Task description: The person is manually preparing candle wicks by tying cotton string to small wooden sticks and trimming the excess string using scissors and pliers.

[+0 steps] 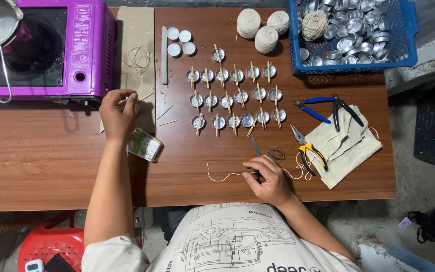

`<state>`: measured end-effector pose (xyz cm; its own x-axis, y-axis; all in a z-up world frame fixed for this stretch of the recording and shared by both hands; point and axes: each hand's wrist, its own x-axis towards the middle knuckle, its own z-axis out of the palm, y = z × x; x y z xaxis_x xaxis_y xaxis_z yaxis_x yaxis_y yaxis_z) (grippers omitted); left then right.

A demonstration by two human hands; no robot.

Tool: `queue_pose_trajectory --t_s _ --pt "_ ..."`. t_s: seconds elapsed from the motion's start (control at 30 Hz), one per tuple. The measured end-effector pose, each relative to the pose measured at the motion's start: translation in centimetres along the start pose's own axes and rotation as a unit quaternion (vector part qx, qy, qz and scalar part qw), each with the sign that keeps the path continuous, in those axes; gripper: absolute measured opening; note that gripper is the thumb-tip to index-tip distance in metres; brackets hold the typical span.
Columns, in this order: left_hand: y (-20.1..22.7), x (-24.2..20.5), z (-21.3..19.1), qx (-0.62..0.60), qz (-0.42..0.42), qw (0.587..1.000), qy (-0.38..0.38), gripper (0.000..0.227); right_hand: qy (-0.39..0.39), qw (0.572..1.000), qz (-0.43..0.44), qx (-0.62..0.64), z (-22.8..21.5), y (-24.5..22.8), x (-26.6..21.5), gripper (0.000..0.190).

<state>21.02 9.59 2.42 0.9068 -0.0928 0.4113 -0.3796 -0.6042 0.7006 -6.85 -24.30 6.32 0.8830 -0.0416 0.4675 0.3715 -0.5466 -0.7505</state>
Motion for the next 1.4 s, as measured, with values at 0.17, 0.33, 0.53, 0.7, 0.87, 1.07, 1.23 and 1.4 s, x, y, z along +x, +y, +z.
queue_pose_trajectory --t_s 0.17,0.33,0.53,0.7,0.87,1.07,1.23,1.4 --pt "1.0 0.2 -0.3 -0.076 0.061 0.992 0.075 0.007 -0.009 1.000 -0.012 0.001 0.1 0.1 -0.2 0.020" --pt "5.2 -0.6 -0.9 -0.249 0.023 0.959 0.137 0.006 -0.019 1.000 -0.010 0.012 0.4 0.3 -0.5 0.021" --pt "6.9 -6.0 0.4 -0.112 -0.182 0.966 -0.147 0.014 -0.025 1.000 0.002 0.008 0.3 0.4 -0.6 0.020" --pt "6.2 -9.0 1.2 0.066 -0.168 0.954 -0.241 0.025 -0.036 0.999 -0.005 0.011 0.4 0.4 -0.7 0.020" --pt "6.5 -8.7 1.2 0.093 -0.122 0.965 -0.214 0.023 -0.047 0.999 -0.014 0.011 0.4 0.2 -0.4 0.021" --pt "7.2 -8.2 0.7 0.087 -0.092 0.966 -0.224 0.022 -0.043 0.999 -0.015 0.009 0.2 0.3 -0.7 0.021" --pt "6.0 -8.9 1.6 0.140 -0.076 0.959 -0.233 0.027 -0.045 0.999 -0.018 0.008 0.1 0.5 -0.7 0.023" --pt "7.9 -8.5 0.8 0.159 -0.046 0.959 -0.229 0.028 -0.041 0.999 -0.019 0.015 0.3 0.3 -0.4 0.020"
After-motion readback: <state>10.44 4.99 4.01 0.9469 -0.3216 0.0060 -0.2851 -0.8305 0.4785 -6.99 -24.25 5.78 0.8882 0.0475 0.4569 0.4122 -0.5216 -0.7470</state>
